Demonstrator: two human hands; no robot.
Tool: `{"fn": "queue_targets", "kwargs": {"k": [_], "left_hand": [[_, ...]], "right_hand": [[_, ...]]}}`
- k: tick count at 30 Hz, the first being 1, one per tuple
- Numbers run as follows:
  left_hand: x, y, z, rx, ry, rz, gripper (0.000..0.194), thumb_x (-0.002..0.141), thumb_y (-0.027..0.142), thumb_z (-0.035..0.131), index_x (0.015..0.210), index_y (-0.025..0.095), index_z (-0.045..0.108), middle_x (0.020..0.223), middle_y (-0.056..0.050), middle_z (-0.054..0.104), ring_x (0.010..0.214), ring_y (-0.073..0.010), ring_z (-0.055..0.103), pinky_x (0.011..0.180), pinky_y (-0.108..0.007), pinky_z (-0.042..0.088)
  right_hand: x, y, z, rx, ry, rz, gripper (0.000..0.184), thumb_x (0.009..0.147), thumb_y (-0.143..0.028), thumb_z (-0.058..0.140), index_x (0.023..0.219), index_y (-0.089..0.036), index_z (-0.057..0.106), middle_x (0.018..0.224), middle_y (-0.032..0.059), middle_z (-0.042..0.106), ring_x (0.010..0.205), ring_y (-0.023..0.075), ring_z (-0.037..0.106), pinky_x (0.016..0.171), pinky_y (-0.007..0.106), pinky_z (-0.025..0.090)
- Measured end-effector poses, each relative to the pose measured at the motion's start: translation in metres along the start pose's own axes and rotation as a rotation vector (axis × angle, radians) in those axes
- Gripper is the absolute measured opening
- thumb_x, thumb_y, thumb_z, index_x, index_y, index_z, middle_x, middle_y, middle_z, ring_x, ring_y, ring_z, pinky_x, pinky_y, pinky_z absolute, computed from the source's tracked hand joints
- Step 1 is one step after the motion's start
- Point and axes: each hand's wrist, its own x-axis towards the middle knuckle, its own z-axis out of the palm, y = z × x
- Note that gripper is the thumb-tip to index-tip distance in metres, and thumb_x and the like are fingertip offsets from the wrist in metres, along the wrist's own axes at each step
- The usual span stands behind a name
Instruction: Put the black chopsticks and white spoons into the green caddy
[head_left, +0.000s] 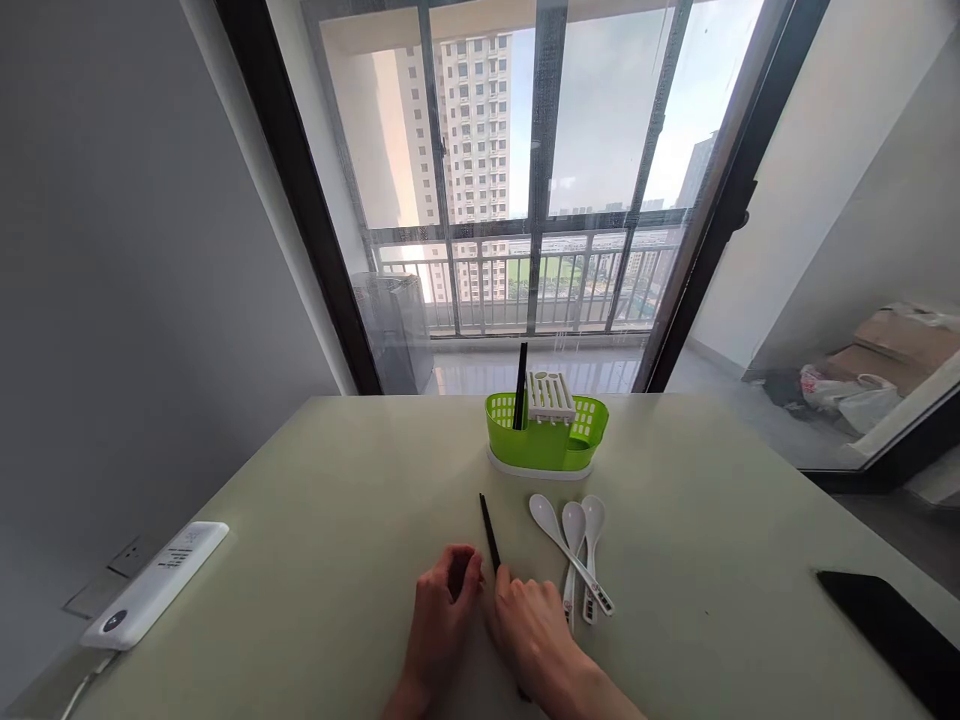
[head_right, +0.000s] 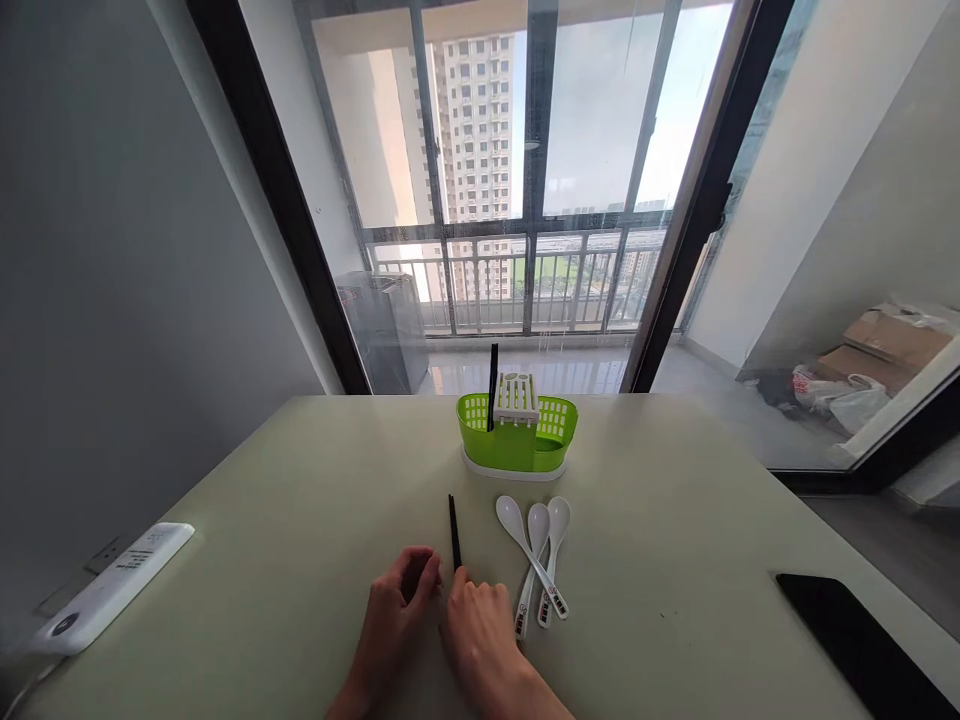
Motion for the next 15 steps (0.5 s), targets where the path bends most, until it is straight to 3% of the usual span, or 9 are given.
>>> {"fn": "queue_targets", "kwargs": {"k": [10, 15], "left_hand": [[0.0, 0.006, 0.001, 0.006, -0.006, -0.016, 0.038, 0.095, 0.055, 0.053, 0.09, 0.02, 0.066, 0.072, -0.002, 0.071, 0.068, -0.0186, 0.068, 0.068, -0.027, 0.053], [0.002, 0.007, 0.0, -0.016, 0.002, -0.059, 0.042, 0.093, 0.059, 0.054, 0.093, 0.02, 0.067, 0.075, -0.003, 0.072, 0.071, -0.0196, 0.069, 0.07, -0.029, 0.055]], "right_hand": [[-0.014, 0.004, 0.012, 0.129, 0.048, 0.142, 0.025, 0.095, -0.01, 0.048, 0.113, -0.013, 0.064, 0.085, 0.0173, 0.078, 0.083, 0.0309, 0.078, 0.069, 0.032, 0.049], [-0.02, 0.012, 0.024, 0.14, 0.125, 0.087, 0.027, 0.099, -0.015, 0.047, 0.121, -0.016, 0.062, 0.081, 0.0119, 0.079, 0.078, 0.0302, 0.078, 0.071, 0.033, 0.049]]}}
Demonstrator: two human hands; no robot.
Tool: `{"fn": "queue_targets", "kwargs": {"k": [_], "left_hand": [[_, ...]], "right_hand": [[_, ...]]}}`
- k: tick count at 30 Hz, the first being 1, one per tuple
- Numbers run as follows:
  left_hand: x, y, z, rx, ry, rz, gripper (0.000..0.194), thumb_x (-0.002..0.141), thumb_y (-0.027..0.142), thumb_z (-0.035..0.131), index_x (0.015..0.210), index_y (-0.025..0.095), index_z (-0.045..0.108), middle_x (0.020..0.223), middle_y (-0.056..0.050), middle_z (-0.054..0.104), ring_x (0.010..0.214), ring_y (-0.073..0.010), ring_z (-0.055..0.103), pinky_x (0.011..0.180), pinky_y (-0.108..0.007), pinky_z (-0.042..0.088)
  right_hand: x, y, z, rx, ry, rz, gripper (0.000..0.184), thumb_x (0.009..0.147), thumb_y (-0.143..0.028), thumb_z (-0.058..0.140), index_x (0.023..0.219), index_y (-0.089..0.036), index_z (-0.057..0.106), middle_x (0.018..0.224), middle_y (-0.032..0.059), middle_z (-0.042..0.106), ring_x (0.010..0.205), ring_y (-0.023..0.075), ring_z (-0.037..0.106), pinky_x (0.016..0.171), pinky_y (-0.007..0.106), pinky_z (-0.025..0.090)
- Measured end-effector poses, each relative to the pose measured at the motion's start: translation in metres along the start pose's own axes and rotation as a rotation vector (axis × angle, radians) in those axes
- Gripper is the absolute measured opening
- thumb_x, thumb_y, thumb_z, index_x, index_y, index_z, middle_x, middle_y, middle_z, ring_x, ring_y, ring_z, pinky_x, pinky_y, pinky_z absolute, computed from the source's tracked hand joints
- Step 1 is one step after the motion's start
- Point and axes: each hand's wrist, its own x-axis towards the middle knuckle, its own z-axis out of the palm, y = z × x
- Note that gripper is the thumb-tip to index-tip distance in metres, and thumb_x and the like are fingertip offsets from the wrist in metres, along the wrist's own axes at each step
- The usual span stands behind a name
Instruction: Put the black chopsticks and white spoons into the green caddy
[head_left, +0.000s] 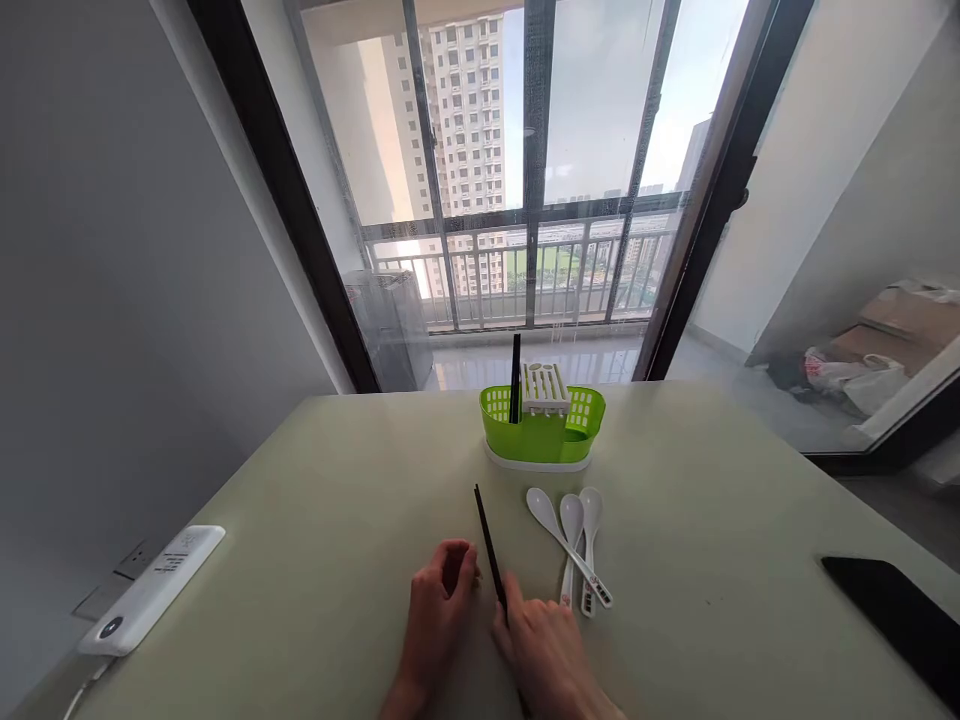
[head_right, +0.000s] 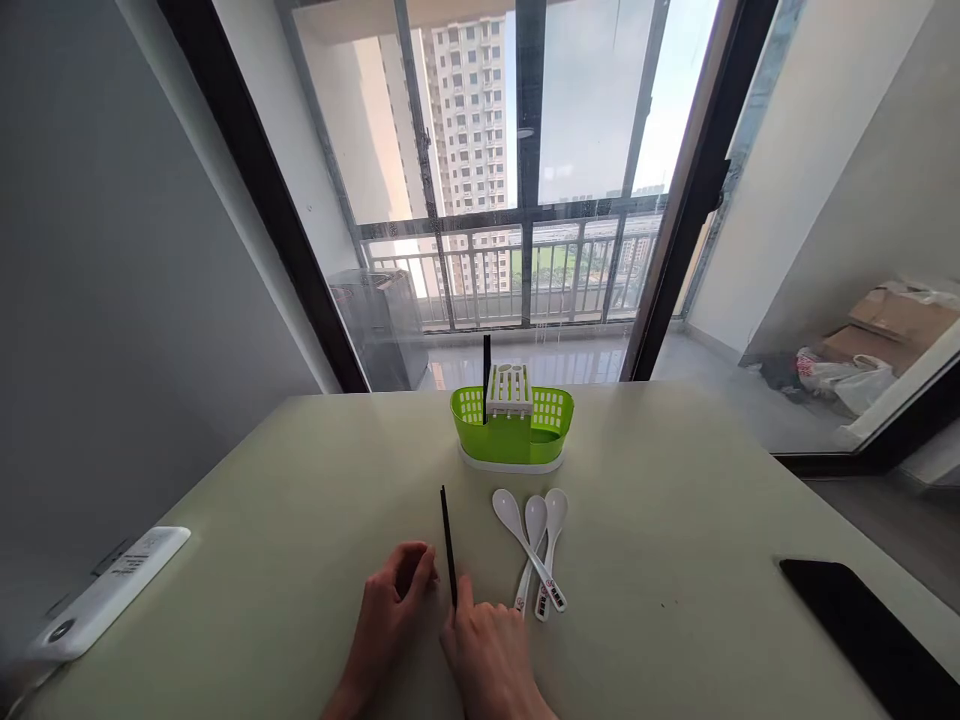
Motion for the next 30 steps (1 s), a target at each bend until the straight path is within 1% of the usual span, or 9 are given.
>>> {"fn": "queue_targets", "kwargs": {"k": [2, 4, 6, 7, 9, 13, 19, 25, 30], "left_hand": [[0.001, 0.001, -0.001, -0.057, 0.021, -0.029, 0.045, 0.091, 0.062, 0.056, 0.098, 0.019, 0.068, 0.082, -0.005, 0.075, 0.075, -0.0203, 0.071, 0.073, -0.03, 0.056], [0.002, 0.002, -0.002, -0.146, 0.017, -0.057, 0.049, 0.089, 0.062, 0.06, 0.109, 0.018, 0.069, 0.094, -0.009, 0.078, 0.083, -0.022, 0.073, 0.077, -0.032, 0.058], [0.003, 0.003, -0.005, -0.227, -0.047, -0.085, 0.052, 0.088, 0.062, 0.063, 0.115, 0.018, 0.07, 0.105, -0.012, 0.078, 0.09, -0.0242, 0.074, 0.081, -0.034, 0.059], [0.003, 0.004, -0.007, -0.254, -0.093, -0.101, 0.052, 0.087, 0.061, 0.065, 0.115, 0.018, 0.072, 0.107, -0.013, 0.079, 0.092, -0.025, 0.074, 0.082, -0.034, 0.058], [0.003, 0.006, -0.012, -0.278, -0.166, -0.137, 0.05, 0.084, 0.06, 0.068, 0.108, 0.017, 0.076, 0.103, -0.013, 0.08, 0.091, -0.0258, 0.074, 0.08, -0.034, 0.058], [0.004, 0.009, -0.022, -0.288, -0.219, -0.204, 0.048, 0.079, 0.06, 0.074, 0.096, 0.016, 0.079, 0.091, -0.012, 0.08, 0.087, -0.0267, 0.075, 0.07, -0.03, 0.057], [0.007, 0.008, -0.027, -0.317, -0.246, -0.243, 0.047, 0.076, 0.059, 0.076, 0.09, 0.015, 0.079, 0.092, -0.013, 0.08, 0.086, -0.0264, 0.076, 0.065, -0.028, 0.055], [0.005, 0.006, -0.028, -0.324, -0.202, -0.257, 0.047, 0.076, 0.06, 0.077, 0.09, 0.015, 0.08, 0.092, -0.014, 0.08, 0.085, -0.027, 0.076, 0.063, -0.028, 0.055], [0.006, 0.004, -0.03, -0.311, -0.185, -0.245, 0.049, 0.074, 0.063, 0.077, 0.085, 0.015, 0.079, 0.092, -0.013, 0.08, 0.083, -0.0264, 0.075, 0.062, -0.028, 0.055]], "right_hand": [[-0.004, 0.007, 0.01, 0.042, 0.067, -0.072, 0.02, 0.099, -0.018, 0.047, 0.112, -0.019, 0.062, 0.076, 0.0066, 0.078, 0.073, 0.0275, 0.078, 0.068, 0.029, 0.046], [-0.008, 0.015, 0.022, 0.112, 0.142, -0.167, 0.012, 0.099, -0.022, 0.049, 0.102, -0.021, 0.06, 0.07, 0.0014, 0.077, 0.065, 0.0241, 0.076, 0.061, 0.026, 0.041], [-0.012, 0.021, 0.033, 0.18, 0.217, -0.257, 0.007, 0.097, -0.024, 0.05, 0.096, -0.023, 0.057, 0.067, -0.0021, 0.075, 0.06, 0.0216, 0.074, 0.056, 0.026, 0.035], [-0.014, 0.024, 0.037, 0.208, 0.244, -0.29, 0.006, 0.096, -0.024, 0.05, 0.095, -0.024, 0.055, 0.066, -0.0032, 0.074, 0.059, 0.0207, 0.074, 0.055, 0.026, 0.033], [-0.017, 0.026, 0.041, 0.243, 0.267, -0.324, 0.004, 0.093, -0.023, 0.049, 0.093, -0.024, 0.053, 0.065, -0.0039, 0.073, 0.058, 0.0197, 0.073, 0.053, 0.026, 0.031], [-0.02, 0.026, 0.037, 0.269, 0.243, -0.343, 0.004, 0.09, -0.021, 0.05, 0.092, -0.024, 0.052, 0.066, -0.0039, 0.073, 0.059, 0.0191, 0.073, 0.054, 0.027, 0.029], [-0.022, 0.026, 0.03, 0.29, 0.228, -0.399, 0.014, 0.099, -0.024, 0.04, 0.089, -0.023, 0.05, 0.07, -0.0015, 0.074, 0.063, 0.0194, 0.074, 0.055, 0.027, 0.03], [-0.023, 0.028, 0.03, 0.329, 0.214, -0.404, 0.021, 0.103, -0.03, 0.039, 0.092, -0.023, 0.056, 0.07, -0.001, 0.074, 0.064, 0.018, 0.074, 0.057, 0.025, 0.034], [-0.021, 0.028, 0.033, 0.356, 0.274, -0.413, 0.031, 0.105, -0.037, 0.035, 0.088, -0.024, 0.057, 0.067, -0.0011, 0.073, 0.058, 0.017, 0.071, 0.056, 0.024, 0.035]]}}
